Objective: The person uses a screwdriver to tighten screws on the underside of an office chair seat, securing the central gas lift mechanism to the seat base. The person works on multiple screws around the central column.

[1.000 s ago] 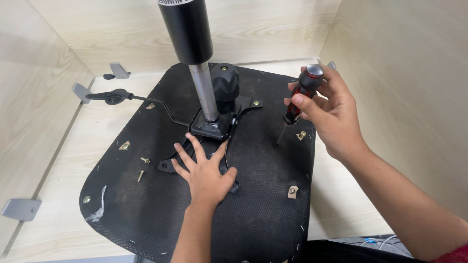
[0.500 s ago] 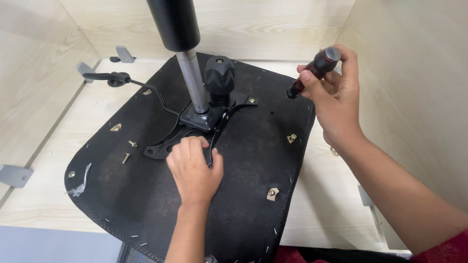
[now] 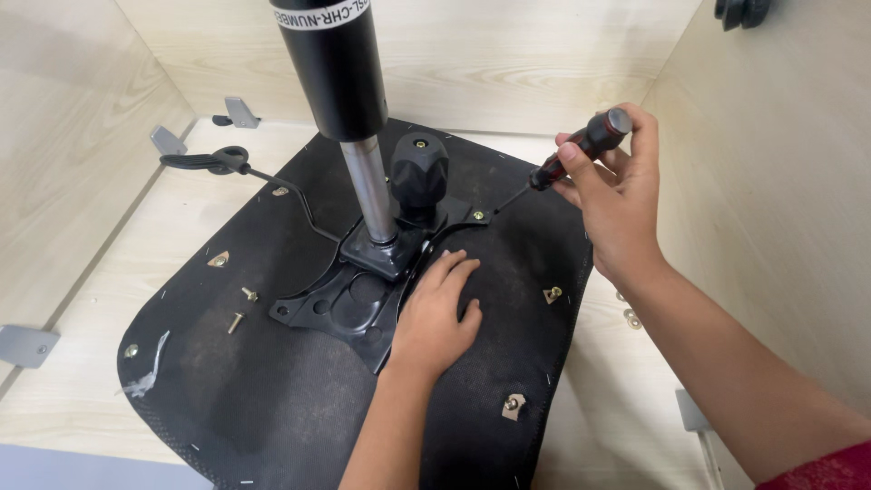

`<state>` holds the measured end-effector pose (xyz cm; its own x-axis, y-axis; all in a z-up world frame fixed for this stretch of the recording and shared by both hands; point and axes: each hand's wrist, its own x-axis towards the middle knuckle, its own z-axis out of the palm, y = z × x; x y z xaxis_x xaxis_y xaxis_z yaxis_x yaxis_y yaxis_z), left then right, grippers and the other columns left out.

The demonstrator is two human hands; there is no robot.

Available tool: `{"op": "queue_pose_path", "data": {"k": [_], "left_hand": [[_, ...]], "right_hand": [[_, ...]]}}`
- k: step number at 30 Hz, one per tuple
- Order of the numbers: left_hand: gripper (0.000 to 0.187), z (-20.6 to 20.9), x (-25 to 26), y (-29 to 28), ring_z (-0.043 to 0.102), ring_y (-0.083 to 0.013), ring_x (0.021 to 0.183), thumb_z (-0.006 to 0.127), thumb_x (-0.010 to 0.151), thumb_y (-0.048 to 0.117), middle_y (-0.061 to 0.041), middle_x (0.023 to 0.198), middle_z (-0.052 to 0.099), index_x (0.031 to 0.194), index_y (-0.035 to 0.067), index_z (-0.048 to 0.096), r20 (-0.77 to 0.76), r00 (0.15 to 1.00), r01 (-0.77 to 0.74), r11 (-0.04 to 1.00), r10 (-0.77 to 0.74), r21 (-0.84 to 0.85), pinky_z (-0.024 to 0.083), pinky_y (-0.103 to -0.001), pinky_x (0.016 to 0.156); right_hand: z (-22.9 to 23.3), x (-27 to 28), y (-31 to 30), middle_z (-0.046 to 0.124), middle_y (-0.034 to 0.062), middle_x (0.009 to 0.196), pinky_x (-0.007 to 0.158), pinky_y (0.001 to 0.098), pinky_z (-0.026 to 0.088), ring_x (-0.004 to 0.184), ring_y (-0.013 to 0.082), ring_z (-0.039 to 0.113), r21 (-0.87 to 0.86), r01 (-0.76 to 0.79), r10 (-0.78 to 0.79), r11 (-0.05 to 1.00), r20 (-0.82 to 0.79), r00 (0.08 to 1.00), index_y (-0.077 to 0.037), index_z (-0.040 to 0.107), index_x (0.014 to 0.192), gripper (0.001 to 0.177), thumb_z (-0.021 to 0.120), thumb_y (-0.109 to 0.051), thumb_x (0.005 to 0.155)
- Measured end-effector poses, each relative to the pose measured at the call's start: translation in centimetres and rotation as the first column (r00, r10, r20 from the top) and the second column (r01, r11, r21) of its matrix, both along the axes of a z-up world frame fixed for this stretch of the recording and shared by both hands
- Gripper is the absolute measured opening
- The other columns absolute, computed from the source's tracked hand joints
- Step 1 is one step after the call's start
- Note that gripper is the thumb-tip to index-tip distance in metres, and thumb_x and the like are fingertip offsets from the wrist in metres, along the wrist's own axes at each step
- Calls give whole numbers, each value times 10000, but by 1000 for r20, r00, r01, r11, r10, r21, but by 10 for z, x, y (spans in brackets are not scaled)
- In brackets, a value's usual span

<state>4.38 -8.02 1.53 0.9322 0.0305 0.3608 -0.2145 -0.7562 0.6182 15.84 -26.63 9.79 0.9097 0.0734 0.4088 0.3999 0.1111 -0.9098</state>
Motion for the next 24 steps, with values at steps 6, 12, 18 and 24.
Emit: {"op": "queue_pose_path", "data": {"k": [6, 12, 18, 24], "left_hand": [[583, -16, 17, 1, 381, -345, 1438, 726, 817, 171, -155, 1508, 468, 1364, 43, 568, -84, 996, -42, 999, 43, 10, 319, -473, 1167], [537, -22, 20, 2, 450, -330, 1414, 696, 827, 159, -128, 1486, 531, 1338, 37, 585, -122, 989, -93, 990, 79, -106, 355, -445, 1163], [496, -20, 18, 1, 492, -340, 1371, 690, 812, 146, -138, 1443, 565, 1291, 39, 617, -78, 995, -70, 992, 61, -107, 375, -448, 1143], [468, -14, 16, 1, 502, -321, 1377, 685, 813, 159, -125, 1431, 578, 1265, 47, 635, -78, 995, -64, 992, 56, -107, 390, -434, 1150]], "right_hand": [[-1, 18, 16, 663, 128, 1221, 882, 354, 653, 1072, 182, 714, -49, -63, 61, 997, -44, 997, -172, 385, 1364, 439, 663, -97, 1034], [-6, 24, 27, 674, 115, 1209, 848, 306, 624, 1093, 148, 697, -166, -97, 97, 981, -6, 995, -155, 427, 1367, 437, 681, -87, 1017], [0, 24, 29, 705, 103, 1187, 857, 282, 627, 1081, 149, 719, -245, -53, 62, 968, 32, 998, -148, 434, 1362, 441, 688, -106, 1004], [3, 26, 32, 705, 107, 1180, 815, 292, 604, 1056, 166, 715, -264, -46, 57, 964, 35, 998, -133, 457, 1339, 434, 708, -105, 986]]}}
